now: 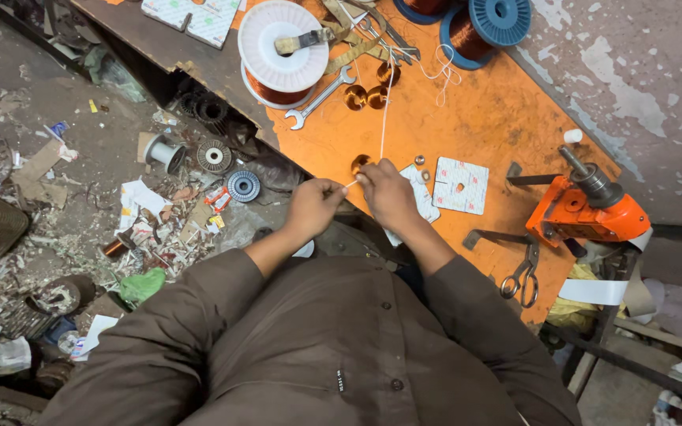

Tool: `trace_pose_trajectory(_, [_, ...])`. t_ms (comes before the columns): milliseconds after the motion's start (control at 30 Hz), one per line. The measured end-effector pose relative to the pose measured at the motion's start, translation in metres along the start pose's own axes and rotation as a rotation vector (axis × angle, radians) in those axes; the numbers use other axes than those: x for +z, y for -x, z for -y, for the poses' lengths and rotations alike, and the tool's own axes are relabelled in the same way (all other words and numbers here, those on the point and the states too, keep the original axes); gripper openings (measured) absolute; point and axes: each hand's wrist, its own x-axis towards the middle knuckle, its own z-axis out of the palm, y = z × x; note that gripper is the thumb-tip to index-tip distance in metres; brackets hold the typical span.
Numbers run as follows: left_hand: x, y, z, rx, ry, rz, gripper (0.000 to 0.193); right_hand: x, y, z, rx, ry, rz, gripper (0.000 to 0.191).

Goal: The person operates a hand-cranked grinding machine to smooth a small white component. They then use scissors to cut a piece of white string and thread it through a small copper-colored component. Finally, they place the white component onto the spindle of the grinding machine.

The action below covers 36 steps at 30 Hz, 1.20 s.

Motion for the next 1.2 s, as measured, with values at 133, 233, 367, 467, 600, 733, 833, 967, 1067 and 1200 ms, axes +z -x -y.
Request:
trace_pose_trajectory(133, [-0.005,0.007,-0.006,0.062,-0.098,-0.078,0.024,0.002,-0.005,0.01,0.034,0.025,0.106,0.02])
trace_pose_trajectory(233, [-0.009,0.009,-0.013,-0.005,-0.198,-0.072,0.025,-0.001,-0.008,0.011,0.039,-0.046,0.137,0.026])
trace_pose_trajectory(367, [-0.013,0.008,-0.017,-0.09,-0.19,-0.027,0.028,-0.007,-0.01,0.003,0.032,-0.248,0.16,0.037])
trace_pose_trajectory(467, [-0.013,0.006,-0.014,-0.093,-0.191,0.004,0.026,-0.01,-0.007,-0.005,0.27,-0.398,0.169,0.029])
trace_pose_trajectory(600, [-0.011,0.003,-0.007,0.03,-0.127,0.006,0.02,-0.006,0.001,-0.011,0.387,-0.634,0.198,0.022])
trace_pose_trajectory(733, [-0.009,0.002,-0.005,0.083,-0.176,-0.027,0.017,0.005,0.01,-0.008,0.219,-0.614,0.097,0.017])
trace_pose_trajectory(833, [-0.011,-0.001,-0.009,0.113,-0.205,-0.022,0.015,0.013,0.017,-0.002,0.071,-0.411,0.018,0.019])
trace_pose_trajectory(967, [-0.022,-0.009,-0.016,0.219,-0.152,0.059,0.016,0.015,0.022,0.002,0.0,-0.358,-0.056,0.02])
trace_pose_trajectory(1067, [-0.031,-0.016,-0.024,0.177,-0.114,0.117,0.012,0.012,0.023,0.001,0.01,-0.315,-0.063,0.017])
trace_pose_trajectory(1200, [-0.036,-0.031,-0.032,0.554,-0.304,0.173,0.025,0.01,0.024,0.0,0.023,-0.39,-0.044,0.015])
